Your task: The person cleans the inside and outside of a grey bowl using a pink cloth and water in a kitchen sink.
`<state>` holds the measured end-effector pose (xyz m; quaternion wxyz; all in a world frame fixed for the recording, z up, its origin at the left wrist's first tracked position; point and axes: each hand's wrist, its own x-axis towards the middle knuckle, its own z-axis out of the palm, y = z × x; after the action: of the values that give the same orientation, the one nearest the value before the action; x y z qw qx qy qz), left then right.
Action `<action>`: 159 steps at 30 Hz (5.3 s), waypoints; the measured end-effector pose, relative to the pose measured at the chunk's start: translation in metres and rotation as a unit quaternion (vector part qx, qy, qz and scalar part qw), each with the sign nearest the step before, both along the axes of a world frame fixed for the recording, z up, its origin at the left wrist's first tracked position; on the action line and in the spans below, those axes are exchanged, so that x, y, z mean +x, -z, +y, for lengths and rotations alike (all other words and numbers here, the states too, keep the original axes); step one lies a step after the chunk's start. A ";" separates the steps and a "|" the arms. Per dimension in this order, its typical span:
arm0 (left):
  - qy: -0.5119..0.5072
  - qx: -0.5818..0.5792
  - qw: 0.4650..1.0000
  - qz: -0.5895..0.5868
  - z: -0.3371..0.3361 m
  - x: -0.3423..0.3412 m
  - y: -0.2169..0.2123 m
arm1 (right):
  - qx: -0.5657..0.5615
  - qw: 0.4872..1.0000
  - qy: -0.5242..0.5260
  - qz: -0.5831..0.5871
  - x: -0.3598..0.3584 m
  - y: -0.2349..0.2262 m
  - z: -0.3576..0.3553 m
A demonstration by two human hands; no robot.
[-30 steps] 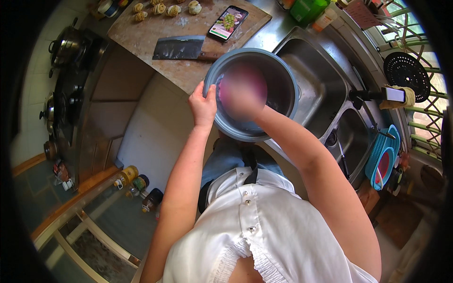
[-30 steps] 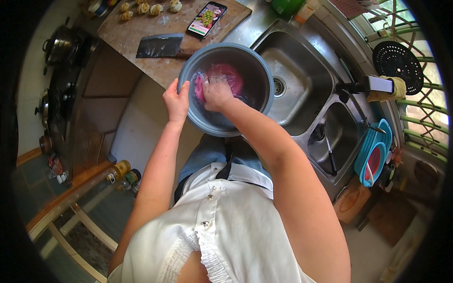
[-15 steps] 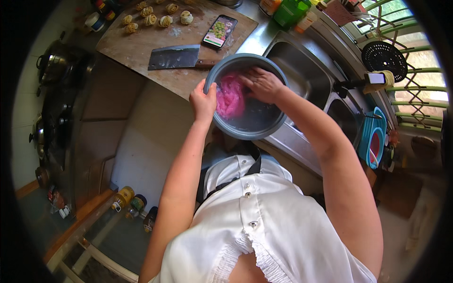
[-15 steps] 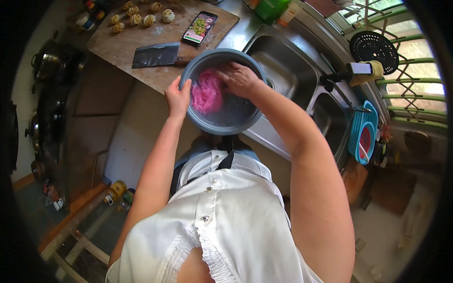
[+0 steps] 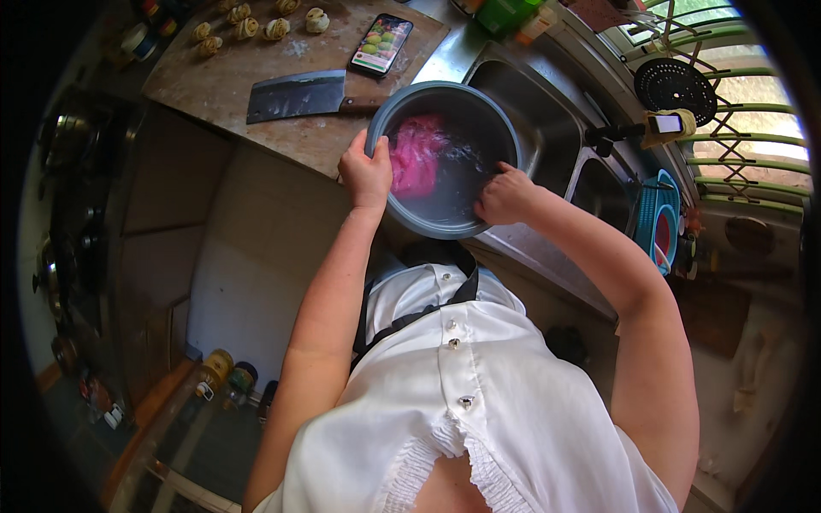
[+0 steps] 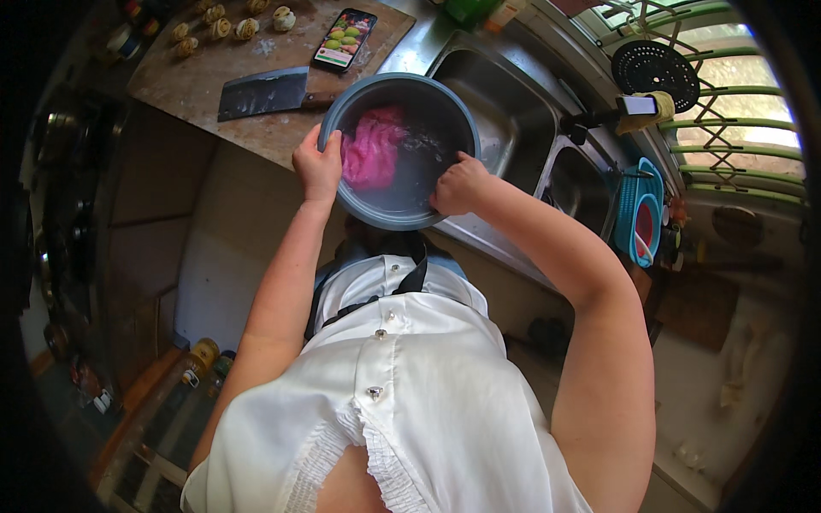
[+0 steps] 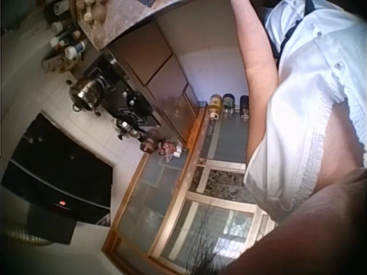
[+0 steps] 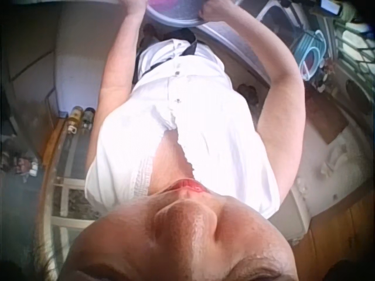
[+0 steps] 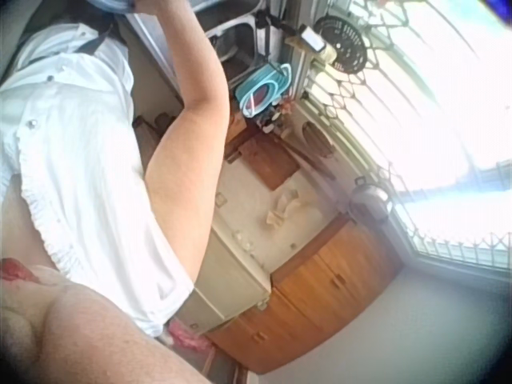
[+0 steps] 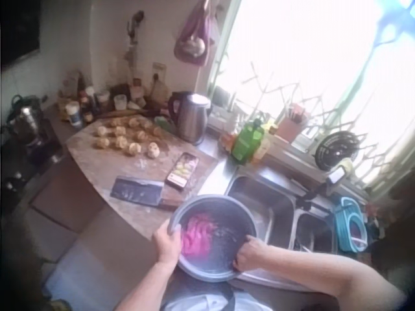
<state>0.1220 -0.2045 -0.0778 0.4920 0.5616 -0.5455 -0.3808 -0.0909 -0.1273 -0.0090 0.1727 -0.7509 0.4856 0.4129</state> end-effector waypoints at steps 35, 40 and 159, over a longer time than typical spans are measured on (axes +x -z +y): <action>0.014 0.013 0.998 -0.055 0.002 0.003 -0.001 | -0.166 0.951 -0.157 0.208 0.021 0.062 -0.013; 0.020 0.027 0.999 -0.033 0.003 0.004 -0.008 | -0.189 0.962 -0.102 0.170 0.020 0.076 -0.013; -0.109 0.083 0.952 0.275 0.044 0.005 -0.015 | -0.055 0.739 0.199 -0.642 0.052 0.011 0.009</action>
<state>0.1272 -0.1600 -0.0626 0.6132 0.5302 -0.2908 -0.5082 -0.0392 -0.1182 -0.0203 0.4803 -0.7322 0.4202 -0.2379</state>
